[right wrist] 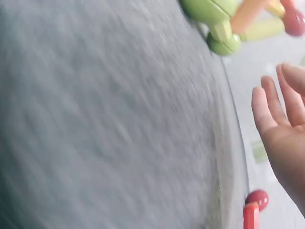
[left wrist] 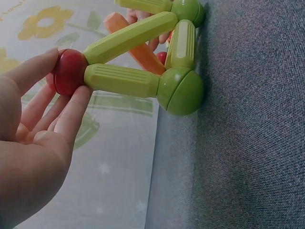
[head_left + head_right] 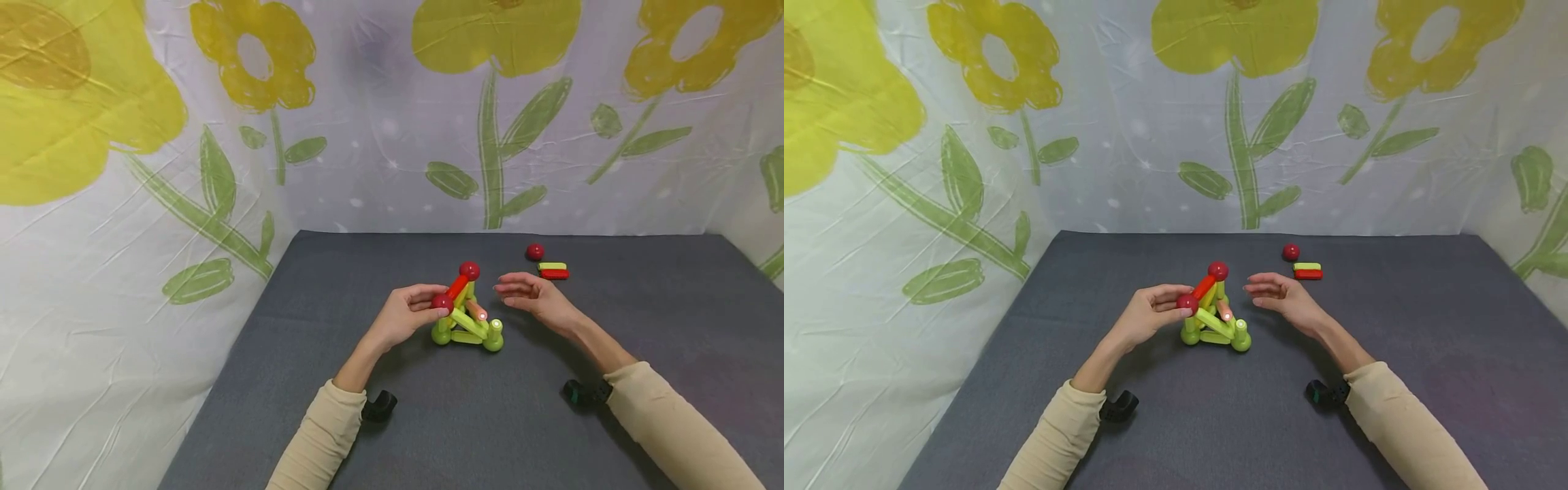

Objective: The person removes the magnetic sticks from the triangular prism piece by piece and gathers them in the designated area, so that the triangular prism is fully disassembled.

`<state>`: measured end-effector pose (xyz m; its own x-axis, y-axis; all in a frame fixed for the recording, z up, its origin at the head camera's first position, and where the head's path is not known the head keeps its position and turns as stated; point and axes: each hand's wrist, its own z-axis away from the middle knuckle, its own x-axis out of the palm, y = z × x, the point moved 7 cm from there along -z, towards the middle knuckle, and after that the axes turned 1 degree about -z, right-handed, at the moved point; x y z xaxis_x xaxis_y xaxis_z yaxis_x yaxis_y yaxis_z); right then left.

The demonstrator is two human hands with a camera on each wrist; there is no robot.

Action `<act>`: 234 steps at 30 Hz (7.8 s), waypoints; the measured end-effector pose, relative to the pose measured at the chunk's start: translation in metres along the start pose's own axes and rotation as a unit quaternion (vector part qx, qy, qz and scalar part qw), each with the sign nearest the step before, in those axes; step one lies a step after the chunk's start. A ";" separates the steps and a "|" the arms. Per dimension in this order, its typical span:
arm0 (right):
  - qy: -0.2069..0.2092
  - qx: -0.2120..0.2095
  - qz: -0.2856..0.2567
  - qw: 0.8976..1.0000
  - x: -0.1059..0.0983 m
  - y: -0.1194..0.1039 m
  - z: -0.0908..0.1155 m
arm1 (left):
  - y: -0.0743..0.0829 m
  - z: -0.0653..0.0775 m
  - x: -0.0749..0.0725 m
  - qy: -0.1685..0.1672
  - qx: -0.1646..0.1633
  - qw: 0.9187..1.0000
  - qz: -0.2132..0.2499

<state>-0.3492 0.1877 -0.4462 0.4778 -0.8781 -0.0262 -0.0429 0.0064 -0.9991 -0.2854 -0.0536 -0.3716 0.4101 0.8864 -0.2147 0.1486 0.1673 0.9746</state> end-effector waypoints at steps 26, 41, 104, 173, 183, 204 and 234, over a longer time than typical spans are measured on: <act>-0.122 -0.180 0.063 0.974 0.057 -0.023 -0.011 | -0.001 0.000 0.000 -0.004 0.009 1.000 0.003; -0.087 -0.193 0.176 0.961 0.062 -0.025 -0.013 | 0.000 0.000 0.000 -0.002 0.008 1.000 0.003; 0.204 -0.051 -0.041 0.977 -0.007 -0.006 -0.002 | -0.030 -0.014 -0.002 0.004 0.018 1.000 0.006; 0.367 0.205 -0.108 0.901 -0.103 0.024 0.040 | -0.003 0.001 -0.001 -0.002 0.011 1.000 0.000; 0.365 0.190 -0.097 0.906 -0.099 0.019 0.041 | -0.004 0.001 -0.001 0.001 0.010 1.000 0.005; 0.113 0.046 -0.244 0.962 -0.037 -0.019 0.019 | -0.002 0.000 0.000 -0.001 0.013 1.000 0.003; -0.113 -0.022 0.016 0.993 0.038 -0.016 0.030 | -0.001 -0.001 0.001 0.000 0.013 1.000 -0.001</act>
<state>-0.3036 0.1684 -0.4324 0.6601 -0.7479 -0.0703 -0.0969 0.0080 -0.9953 -0.2860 -0.0526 -0.3730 0.4098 0.8860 -0.2169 0.1727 0.1581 0.9722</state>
